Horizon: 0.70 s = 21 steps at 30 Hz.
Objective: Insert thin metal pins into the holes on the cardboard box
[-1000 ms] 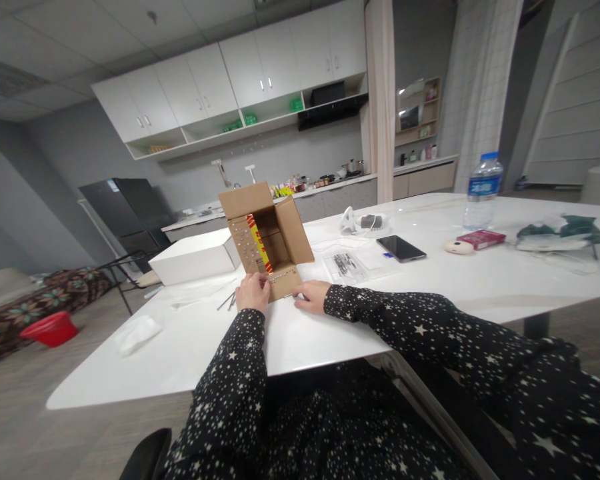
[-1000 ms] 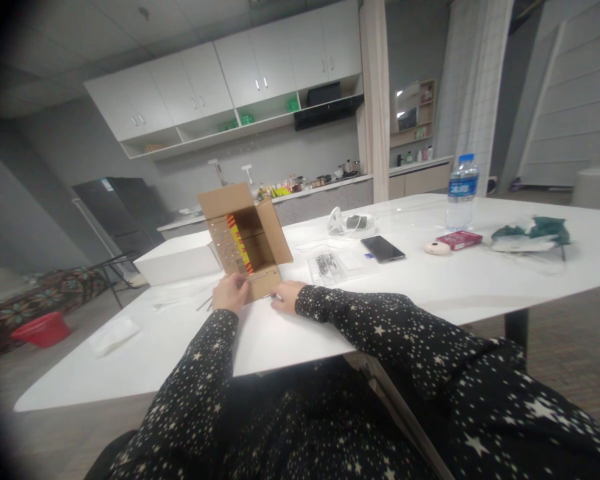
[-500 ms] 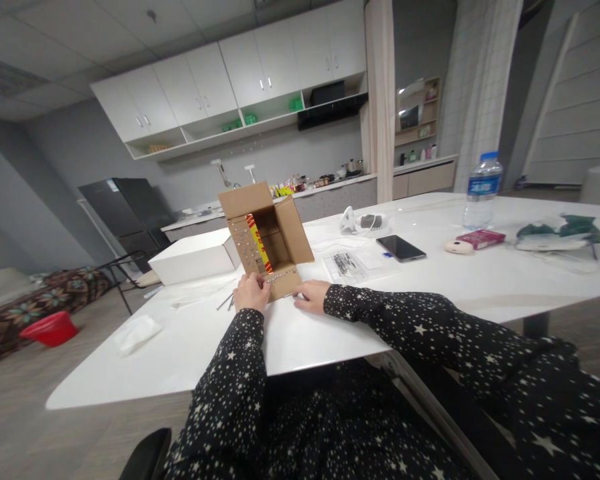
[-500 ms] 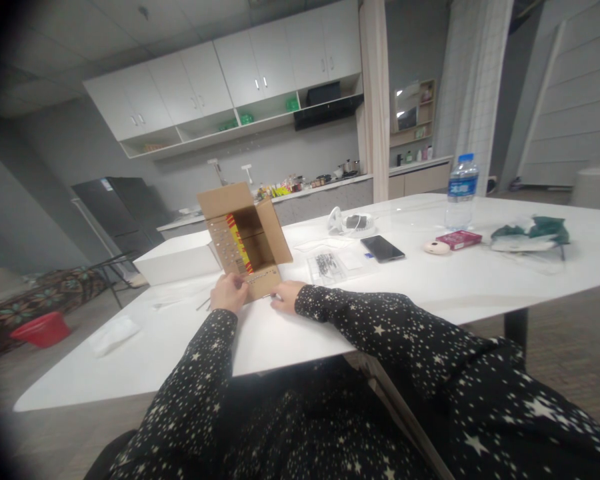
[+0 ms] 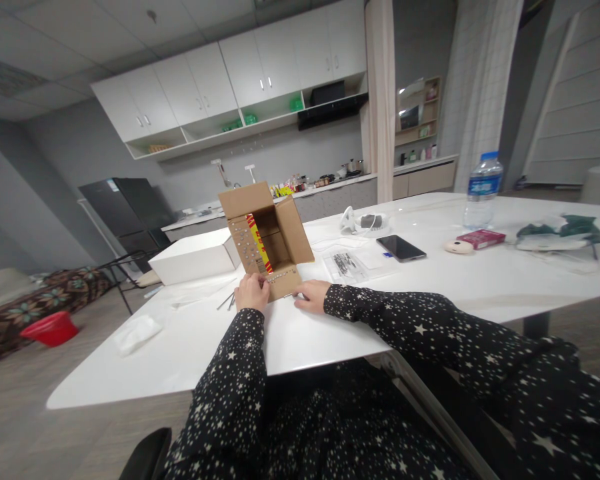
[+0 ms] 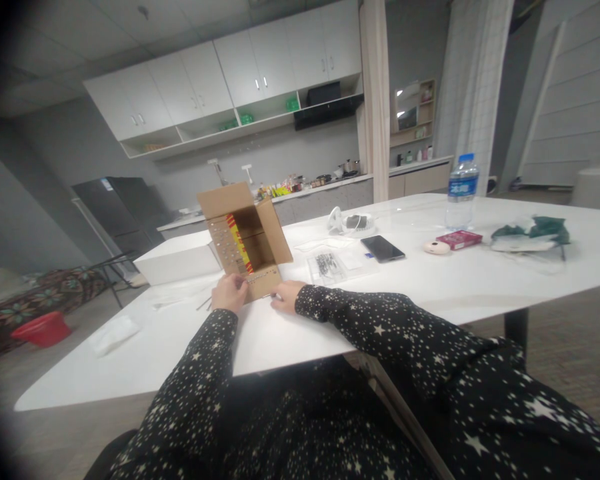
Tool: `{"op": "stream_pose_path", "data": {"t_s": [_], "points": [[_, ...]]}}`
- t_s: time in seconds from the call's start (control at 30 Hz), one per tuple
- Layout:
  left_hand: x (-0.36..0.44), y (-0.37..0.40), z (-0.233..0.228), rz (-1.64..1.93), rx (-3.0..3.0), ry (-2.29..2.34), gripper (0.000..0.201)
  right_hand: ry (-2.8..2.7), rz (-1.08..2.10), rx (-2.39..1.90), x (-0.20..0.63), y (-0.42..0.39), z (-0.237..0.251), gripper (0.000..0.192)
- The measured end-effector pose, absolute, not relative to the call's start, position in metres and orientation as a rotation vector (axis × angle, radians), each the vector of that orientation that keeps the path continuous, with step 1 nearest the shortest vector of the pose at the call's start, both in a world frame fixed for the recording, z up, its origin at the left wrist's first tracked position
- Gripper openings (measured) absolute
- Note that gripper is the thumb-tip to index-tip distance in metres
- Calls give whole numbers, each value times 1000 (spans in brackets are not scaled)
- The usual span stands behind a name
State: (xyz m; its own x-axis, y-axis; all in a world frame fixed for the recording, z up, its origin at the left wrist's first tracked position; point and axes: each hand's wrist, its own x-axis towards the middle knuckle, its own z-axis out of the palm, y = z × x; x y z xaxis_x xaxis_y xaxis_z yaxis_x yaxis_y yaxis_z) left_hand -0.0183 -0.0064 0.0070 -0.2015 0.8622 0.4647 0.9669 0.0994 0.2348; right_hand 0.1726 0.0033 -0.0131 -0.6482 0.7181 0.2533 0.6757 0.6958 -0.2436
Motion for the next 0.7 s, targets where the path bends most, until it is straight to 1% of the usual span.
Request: {"op": "stream_pose_path", "data": {"t_s": [0.2, 0.7], "points": [[-17, -6, 6, -709, -1856, -2139, 21, -2574, 187, -1084, 173, 3, -12, 32], [-15, -9, 9, -763, -1908, -2150, 12, -2556, 195, -1049, 175, 2, -13, 34]]}}
